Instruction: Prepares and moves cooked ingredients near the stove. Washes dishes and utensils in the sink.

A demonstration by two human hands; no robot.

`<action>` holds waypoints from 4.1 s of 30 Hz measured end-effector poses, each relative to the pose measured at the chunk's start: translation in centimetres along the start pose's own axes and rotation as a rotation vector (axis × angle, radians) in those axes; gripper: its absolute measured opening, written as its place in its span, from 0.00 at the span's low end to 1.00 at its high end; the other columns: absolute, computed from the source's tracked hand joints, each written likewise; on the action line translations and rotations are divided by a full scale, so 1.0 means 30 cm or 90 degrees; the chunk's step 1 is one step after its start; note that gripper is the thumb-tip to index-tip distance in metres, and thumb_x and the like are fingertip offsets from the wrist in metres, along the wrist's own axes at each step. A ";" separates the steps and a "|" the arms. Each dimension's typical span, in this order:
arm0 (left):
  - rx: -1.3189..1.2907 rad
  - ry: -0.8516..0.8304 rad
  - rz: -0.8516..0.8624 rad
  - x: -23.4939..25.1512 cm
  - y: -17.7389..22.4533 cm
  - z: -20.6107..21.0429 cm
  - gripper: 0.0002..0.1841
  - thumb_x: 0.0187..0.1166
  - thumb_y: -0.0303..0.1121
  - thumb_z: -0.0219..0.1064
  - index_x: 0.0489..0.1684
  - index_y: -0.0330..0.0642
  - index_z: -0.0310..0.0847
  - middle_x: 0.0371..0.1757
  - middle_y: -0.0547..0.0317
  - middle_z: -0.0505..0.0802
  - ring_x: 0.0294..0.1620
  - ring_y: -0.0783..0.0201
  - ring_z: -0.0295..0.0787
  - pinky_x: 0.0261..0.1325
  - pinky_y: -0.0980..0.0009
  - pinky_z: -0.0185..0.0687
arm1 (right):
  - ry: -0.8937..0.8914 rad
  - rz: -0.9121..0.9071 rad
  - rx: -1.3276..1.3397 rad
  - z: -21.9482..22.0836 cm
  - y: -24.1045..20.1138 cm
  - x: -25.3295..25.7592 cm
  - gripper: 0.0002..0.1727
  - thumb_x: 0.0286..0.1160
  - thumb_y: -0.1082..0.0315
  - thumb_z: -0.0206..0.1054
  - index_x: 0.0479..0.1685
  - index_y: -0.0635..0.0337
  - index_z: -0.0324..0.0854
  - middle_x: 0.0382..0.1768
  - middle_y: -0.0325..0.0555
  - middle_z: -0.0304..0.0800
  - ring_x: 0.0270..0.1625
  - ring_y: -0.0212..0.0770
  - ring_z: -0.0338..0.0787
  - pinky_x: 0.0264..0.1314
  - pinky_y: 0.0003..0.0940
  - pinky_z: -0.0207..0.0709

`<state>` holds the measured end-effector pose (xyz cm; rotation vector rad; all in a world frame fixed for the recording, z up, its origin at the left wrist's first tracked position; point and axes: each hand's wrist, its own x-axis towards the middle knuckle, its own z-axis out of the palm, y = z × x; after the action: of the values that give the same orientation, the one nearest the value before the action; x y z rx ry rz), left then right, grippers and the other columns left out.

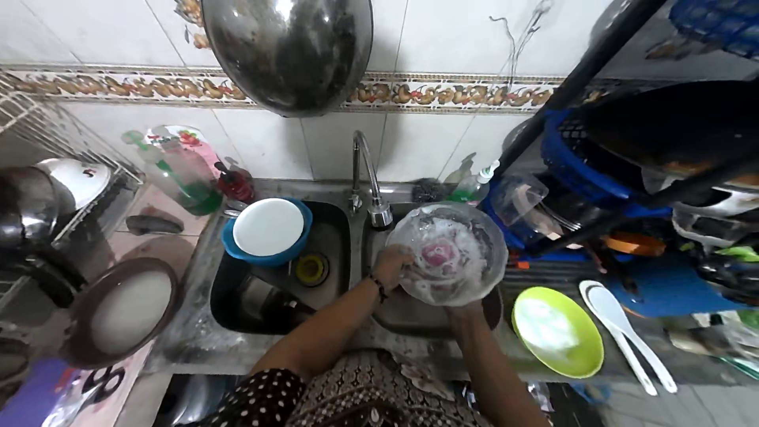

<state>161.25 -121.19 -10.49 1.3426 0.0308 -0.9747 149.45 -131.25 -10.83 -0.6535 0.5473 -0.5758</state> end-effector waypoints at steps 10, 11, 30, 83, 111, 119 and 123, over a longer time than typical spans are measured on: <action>0.030 0.043 -0.001 0.029 -0.052 -0.015 0.18 0.86 0.23 0.59 0.72 0.25 0.69 0.50 0.41 0.85 0.33 0.62 0.87 0.39 0.69 0.88 | 0.197 0.102 -0.318 -0.067 -0.093 0.018 0.15 0.68 0.84 0.57 0.52 0.62 0.71 0.30 0.43 0.84 0.26 0.30 0.86 0.25 0.27 0.83; 0.014 0.040 0.016 0.038 -0.053 -0.012 0.18 0.91 0.29 0.55 0.71 0.25 0.69 0.48 0.42 0.86 0.34 0.61 0.88 0.40 0.67 0.88 | 0.190 0.095 -0.312 -0.077 -0.099 0.028 0.15 0.69 0.84 0.56 0.52 0.62 0.71 0.31 0.42 0.84 0.27 0.31 0.87 0.26 0.28 0.84; 0.306 0.155 -0.267 0.261 -0.196 0.001 0.31 0.87 0.32 0.60 0.85 0.25 0.57 0.81 0.31 0.74 0.81 0.43 0.74 0.80 0.49 0.72 | 0.184 -0.035 -0.018 -0.099 -0.189 -0.016 0.11 0.71 0.80 0.49 0.39 0.57 0.75 0.27 0.41 0.91 0.29 0.33 0.92 0.30 0.32 0.89; 0.498 0.187 -0.080 0.093 0.064 -0.018 0.33 0.80 0.28 0.63 0.83 0.24 0.56 0.75 0.26 0.78 0.78 0.39 0.76 0.78 0.47 0.72 | 0.305 -0.008 -0.065 -0.065 -0.196 -0.069 0.11 0.70 0.81 0.52 0.47 0.58 0.70 0.31 0.43 0.85 0.31 0.35 0.89 0.30 0.35 0.88; 0.068 -0.056 -0.052 -0.034 -0.017 -0.015 0.35 0.95 0.54 0.30 0.86 0.34 0.60 0.78 0.38 0.78 0.75 0.49 0.78 0.73 0.52 0.76 | 0.292 0.096 -0.122 -0.106 -0.193 -0.131 0.12 0.68 0.82 0.54 0.48 0.62 0.72 0.30 0.47 0.86 0.28 0.36 0.88 0.27 0.33 0.85; -0.010 -0.113 -0.025 -0.102 -0.049 -0.068 0.22 0.97 0.40 0.39 0.79 0.40 0.68 0.51 0.51 0.91 0.44 0.61 0.91 0.47 0.61 0.89 | 0.222 0.154 -0.269 -0.135 -0.165 -0.160 0.16 0.72 0.80 0.62 0.59 0.67 0.75 0.36 0.50 0.88 0.34 0.38 0.90 0.36 0.36 0.87; -0.007 -0.079 0.004 -0.159 -0.067 -0.079 0.23 0.97 0.39 0.35 0.81 0.40 0.64 0.47 0.50 0.90 0.40 0.59 0.91 0.42 0.59 0.91 | 0.206 0.089 -0.427 -0.112 -0.203 -0.185 0.22 0.81 0.73 0.67 0.72 0.67 0.72 0.48 0.49 0.88 0.41 0.33 0.88 0.45 0.31 0.85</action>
<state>158.24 -116.36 -10.20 1.2687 -0.0622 -1.0487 141.46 -132.99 -7.32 -1.1531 1.1028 -0.3590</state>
